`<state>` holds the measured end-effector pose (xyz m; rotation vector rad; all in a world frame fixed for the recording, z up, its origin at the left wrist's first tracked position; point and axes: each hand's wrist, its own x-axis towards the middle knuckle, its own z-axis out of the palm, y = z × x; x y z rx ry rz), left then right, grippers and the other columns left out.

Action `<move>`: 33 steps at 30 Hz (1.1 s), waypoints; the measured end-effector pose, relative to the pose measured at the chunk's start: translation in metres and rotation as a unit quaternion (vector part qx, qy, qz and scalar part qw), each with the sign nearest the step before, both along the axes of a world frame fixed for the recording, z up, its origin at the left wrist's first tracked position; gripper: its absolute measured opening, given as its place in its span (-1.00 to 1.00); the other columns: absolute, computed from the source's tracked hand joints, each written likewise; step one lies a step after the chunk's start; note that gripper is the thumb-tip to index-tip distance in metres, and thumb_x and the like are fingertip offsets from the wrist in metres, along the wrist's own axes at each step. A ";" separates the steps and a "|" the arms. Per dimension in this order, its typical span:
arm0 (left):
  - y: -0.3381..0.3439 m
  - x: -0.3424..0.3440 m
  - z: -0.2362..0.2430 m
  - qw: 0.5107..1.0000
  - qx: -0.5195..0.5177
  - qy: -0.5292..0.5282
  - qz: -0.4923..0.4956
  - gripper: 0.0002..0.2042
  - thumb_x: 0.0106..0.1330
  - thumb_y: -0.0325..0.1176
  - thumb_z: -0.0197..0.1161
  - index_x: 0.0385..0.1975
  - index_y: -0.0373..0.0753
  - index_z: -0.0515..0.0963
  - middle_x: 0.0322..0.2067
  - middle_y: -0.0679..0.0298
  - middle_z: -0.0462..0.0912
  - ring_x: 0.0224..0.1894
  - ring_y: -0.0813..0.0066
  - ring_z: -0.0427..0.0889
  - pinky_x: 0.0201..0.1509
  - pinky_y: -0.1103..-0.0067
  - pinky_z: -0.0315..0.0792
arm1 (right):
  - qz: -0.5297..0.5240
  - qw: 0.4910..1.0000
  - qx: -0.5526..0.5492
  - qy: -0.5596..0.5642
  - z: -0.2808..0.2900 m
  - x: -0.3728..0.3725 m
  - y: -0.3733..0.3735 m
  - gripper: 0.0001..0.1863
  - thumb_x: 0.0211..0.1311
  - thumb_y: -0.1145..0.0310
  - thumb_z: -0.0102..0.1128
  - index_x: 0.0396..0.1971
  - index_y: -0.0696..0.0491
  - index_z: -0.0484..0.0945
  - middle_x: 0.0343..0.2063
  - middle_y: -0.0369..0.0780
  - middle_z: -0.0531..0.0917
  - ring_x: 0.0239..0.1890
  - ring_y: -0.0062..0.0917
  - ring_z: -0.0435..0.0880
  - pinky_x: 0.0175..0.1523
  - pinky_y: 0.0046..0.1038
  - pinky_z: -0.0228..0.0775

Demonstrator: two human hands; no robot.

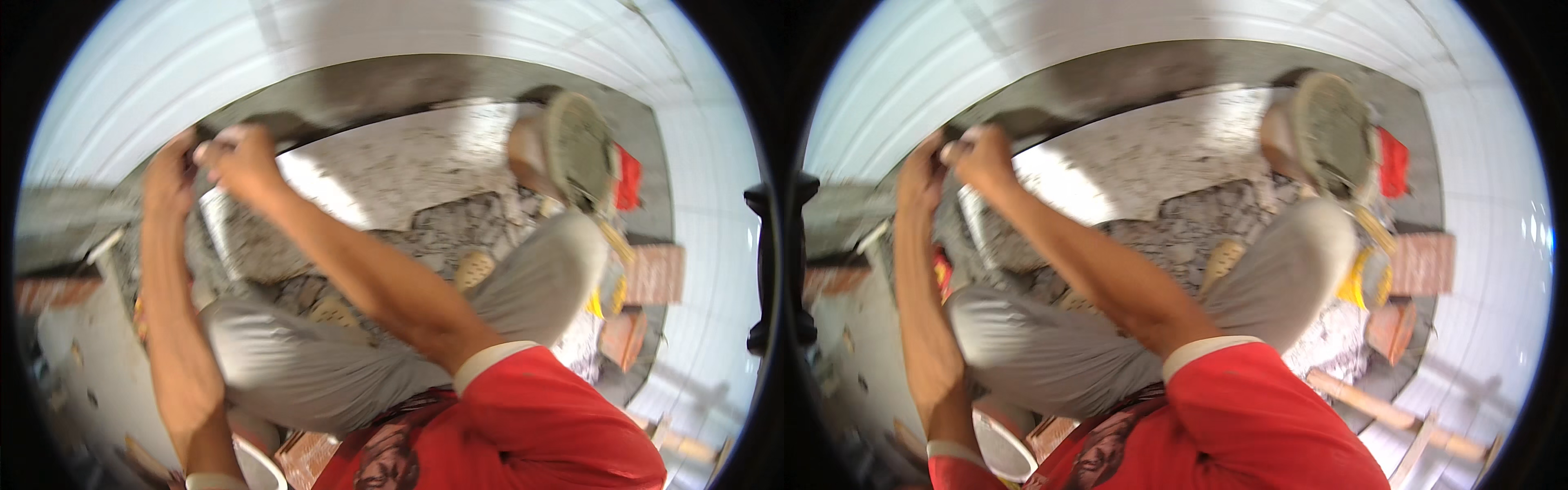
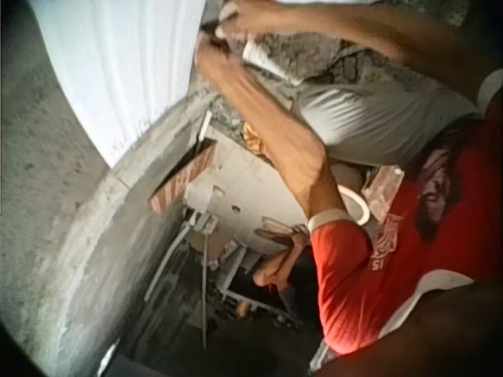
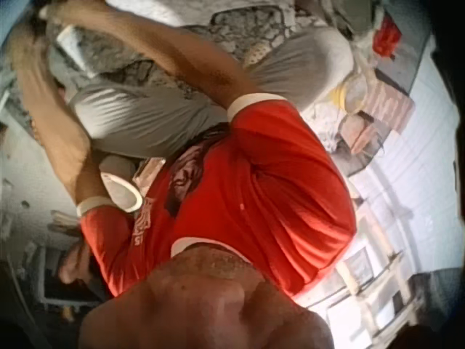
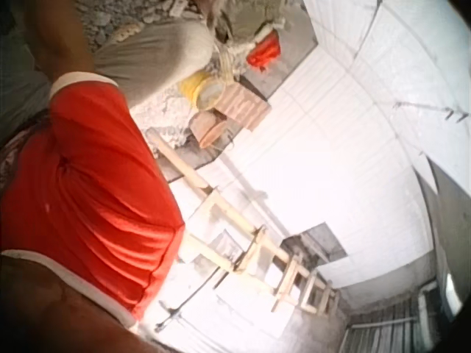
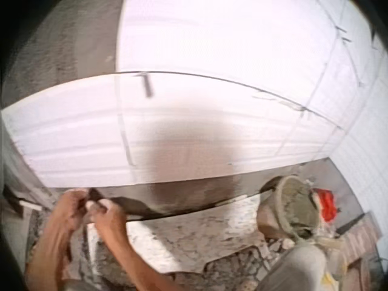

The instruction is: The person scoops cement from a bucket with a trowel and spreads it onto the back of a white rectangular tile. They press the tile onto a partially tiled wall, tap it with a hammer to level it, and use a wooden stick to adjust spacing between tiles.

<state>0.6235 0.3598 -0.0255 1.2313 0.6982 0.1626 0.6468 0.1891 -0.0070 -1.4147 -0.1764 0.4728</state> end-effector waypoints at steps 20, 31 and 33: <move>0.093 -0.012 -0.024 0.999 -0.024 0.020 0.032 -0.77 0.50 -0.45 0.16 0.09 -0.31 0.56 -0.10 0.30 0.66 -0.03 0.55 0.57 0.20 0.49 0.43 | -0.101 0.870 -0.483 0.010 -0.003 -0.090 -0.597 -0.80 0.34 0.33 0.21 -0.17 0.08 0.71 -0.32 -0.16 0.77 -0.27 -0.33 0.77 -0.16 -0.28 0.61; 0.114 -0.006 -0.024 1.000 -0.012 -0.003 -0.008 -0.74 0.57 -0.38 0.08 0.12 -0.27 0.58 -0.13 0.31 0.73 -0.10 0.55 0.63 0.12 0.47 0.46 | -0.285 0.655 -0.697 -0.069 -0.138 0.004 -0.777 -0.55 0.15 0.43 0.29 0.10 0.07 0.56 -0.06 0.03 0.65 0.04 0.00 0.61 0.12 -0.08 0.50; 0.113 -0.009 -0.020 0.999 0.004 -0.011 -0.048 -0.75 0.57 -0.40 0.07 0.11 -0.27 0.58 -0.16 0.30 0.72 -0.13 0.54 0.61 0.11 0.49 0.45 | -0.233 0.643 -0.725 -0.076 -0.142 0.019 -0.790 -0.51 0.12 0.44 0.31 0.12 0.04 0.56 0.06 0.01 0.59 0.11 0.00 0.56 0.15 -0.08 0.51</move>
